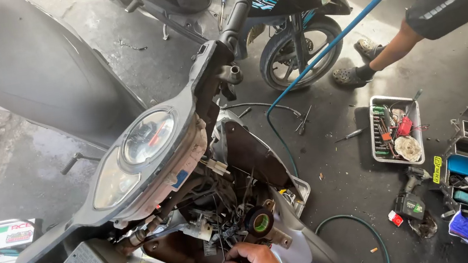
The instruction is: The person is working on the wiring of a motorcycle, specifically focusing on the area near the front wheel and handlebars. They are seen handling wires and using electrical tape to secure connections.
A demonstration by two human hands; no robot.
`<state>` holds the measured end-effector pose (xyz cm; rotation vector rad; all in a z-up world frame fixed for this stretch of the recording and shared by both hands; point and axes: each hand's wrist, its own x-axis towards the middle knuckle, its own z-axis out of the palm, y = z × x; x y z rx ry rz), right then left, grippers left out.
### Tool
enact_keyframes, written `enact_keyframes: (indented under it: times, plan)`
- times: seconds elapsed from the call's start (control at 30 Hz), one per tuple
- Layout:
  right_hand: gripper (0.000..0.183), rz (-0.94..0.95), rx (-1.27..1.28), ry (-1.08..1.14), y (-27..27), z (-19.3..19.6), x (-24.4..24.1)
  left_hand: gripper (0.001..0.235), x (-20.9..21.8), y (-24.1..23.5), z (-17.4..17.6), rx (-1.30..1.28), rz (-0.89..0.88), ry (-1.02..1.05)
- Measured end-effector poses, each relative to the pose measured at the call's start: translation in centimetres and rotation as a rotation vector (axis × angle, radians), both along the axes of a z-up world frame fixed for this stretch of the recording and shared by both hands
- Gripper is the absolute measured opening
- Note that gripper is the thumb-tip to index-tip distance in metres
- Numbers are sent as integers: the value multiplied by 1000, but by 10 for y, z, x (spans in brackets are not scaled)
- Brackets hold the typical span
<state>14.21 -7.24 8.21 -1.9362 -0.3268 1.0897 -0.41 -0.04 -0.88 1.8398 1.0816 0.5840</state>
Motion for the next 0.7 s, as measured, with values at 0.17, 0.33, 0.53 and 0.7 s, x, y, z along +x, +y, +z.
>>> enact_keyframes:
  times: [0.17, 0.33, 0.53, 0.7]
  plan:
    - [27, 27, 72, -95, -6, -9, -4, 12, 3, -14, 10, -504, 247, 1]
    - [11, 0, -30, -19, 1, 11, 1, 39, 15, -6, 48, -608, 220, -88]
    - [18, 85, 129, -157, -6, 10, 6, 19, 9, -9, 29, -285, 107, 89]
    - [20, 144, 215, -179, -2, 5, 0, 10, 15, 9, 83, 35, -4, 64]
